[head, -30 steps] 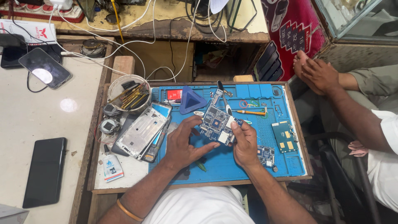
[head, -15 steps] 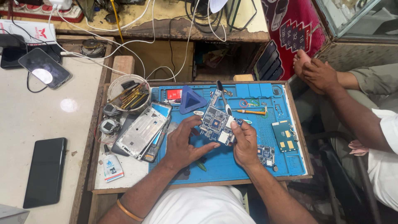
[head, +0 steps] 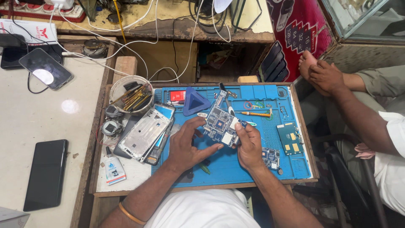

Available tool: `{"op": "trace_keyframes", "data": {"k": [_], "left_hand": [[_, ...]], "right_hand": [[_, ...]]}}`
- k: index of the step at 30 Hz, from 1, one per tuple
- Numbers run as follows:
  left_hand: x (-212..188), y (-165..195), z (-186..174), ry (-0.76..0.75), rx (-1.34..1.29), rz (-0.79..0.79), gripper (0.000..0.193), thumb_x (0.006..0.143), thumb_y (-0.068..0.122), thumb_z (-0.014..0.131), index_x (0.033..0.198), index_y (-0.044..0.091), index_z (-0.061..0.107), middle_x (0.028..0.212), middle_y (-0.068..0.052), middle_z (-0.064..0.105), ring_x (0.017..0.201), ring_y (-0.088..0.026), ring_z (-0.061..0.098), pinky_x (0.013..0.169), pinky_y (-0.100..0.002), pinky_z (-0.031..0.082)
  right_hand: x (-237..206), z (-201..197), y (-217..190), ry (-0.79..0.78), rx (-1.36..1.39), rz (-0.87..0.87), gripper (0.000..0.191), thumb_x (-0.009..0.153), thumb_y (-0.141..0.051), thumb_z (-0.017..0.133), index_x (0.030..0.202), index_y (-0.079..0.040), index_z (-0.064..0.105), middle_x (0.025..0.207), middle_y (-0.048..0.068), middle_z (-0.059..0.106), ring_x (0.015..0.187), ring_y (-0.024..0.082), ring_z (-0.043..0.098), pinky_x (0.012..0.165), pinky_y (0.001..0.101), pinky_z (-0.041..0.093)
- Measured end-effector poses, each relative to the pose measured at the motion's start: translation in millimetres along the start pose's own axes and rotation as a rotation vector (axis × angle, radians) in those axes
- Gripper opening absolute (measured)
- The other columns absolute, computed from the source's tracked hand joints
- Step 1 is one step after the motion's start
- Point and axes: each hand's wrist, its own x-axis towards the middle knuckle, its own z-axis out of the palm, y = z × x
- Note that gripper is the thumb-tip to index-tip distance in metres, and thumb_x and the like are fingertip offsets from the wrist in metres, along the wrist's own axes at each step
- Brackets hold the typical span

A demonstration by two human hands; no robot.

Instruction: The person holds a small blue circuit board and rotates it to view different sides. They use a pair of tweezers to point at specific components on the board while continuing to turn it over in their hands.

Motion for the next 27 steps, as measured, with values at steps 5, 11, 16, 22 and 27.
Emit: {"op": "trace_keyframes", "data": {"k": [5,11,16,22,27], "left_hand": [[0.9,-0.4,0.5,-0.005,0.001,-0.034,0.079,0.071,0.046,0.094,0.131,0.01,0.055,0.126,-0.011,0.066,0.081,-0.016,0.074,0.063,-0.028,0.062],[-0.7,-0.7,1.4,-0.009,0.003,-0.049,0.079,0.071,0.046,0.094,0.129,0.01,0.055,0.126,-0.011,0.067,0.08,-0.016,0.074,0.062,-0.028,0.062],[0.0,-1.2,1.7,0.004,0.016,-0.008,0.08,0.072,0.047,0.093,0.131,0.01,0.054,0.126,-0.011,0.066,0.081,-0.015,0.074,0.064,-0.028,0.062],[-1.3,-1.1,0.5,0.004,0.045,0.014,0.08,0.072,0.048,0.093,0.129,0.007,0.054,0.125,-0.012,0.067,0.079,-0.016,0.073,0.062,-0.028,0.06],[-0.5,-2.5,1.8,0.033,0.075,0.065,0.079,0.071,0.05,0.093,0.123,0.005,0.055,0.124,-0.013,0.068,0.078,-0.016,0.072,0.063,-0.028,0.06]], "right_hand": [[-0.8,0.6,1.9,-0.056,-0.039,-0.002,0.025,0.107,-0.022,0.057,0.1,-0.003,0.072,0.082,0.004,0.072,0.064,0.004,0.06,0.054,0.0205,0.048],[-1.9,1.0,0.0,-0.059,-0.047,0.002,0.025,0.107,-0.023,0.057,0.1,-0.003,0.072,0.082,0.003,0.072,0.064,0.005,0.06,0.054,0.02,0.048],[-1.6,1.6,0.1,-0.074,-0.04,-0.013,0.025,0.108,-0.022,0.058,0.1,-0.003,0.072,0.082,0.003,0.071,0.064,0.004,0.059,0.055,0.0198,0.048],[-2.5,0.3,0.7,-0.068,-0.059,0.008,0.024,0.107,-0.022,0.058,0.102,-0.003,0.072,0.083,0.003,0.072,0.065,0.004,0.06,0.054,0.0196,0.047],[-2.2,0.5,1.5,-0.072,-0.03,0.019,0.023,0.107,-0.021,0.059,0.103,-0.003,0.073,0.082,0.003,0.072,0.064,0.004,0.059,0.054,0.0199,0.046]]}}
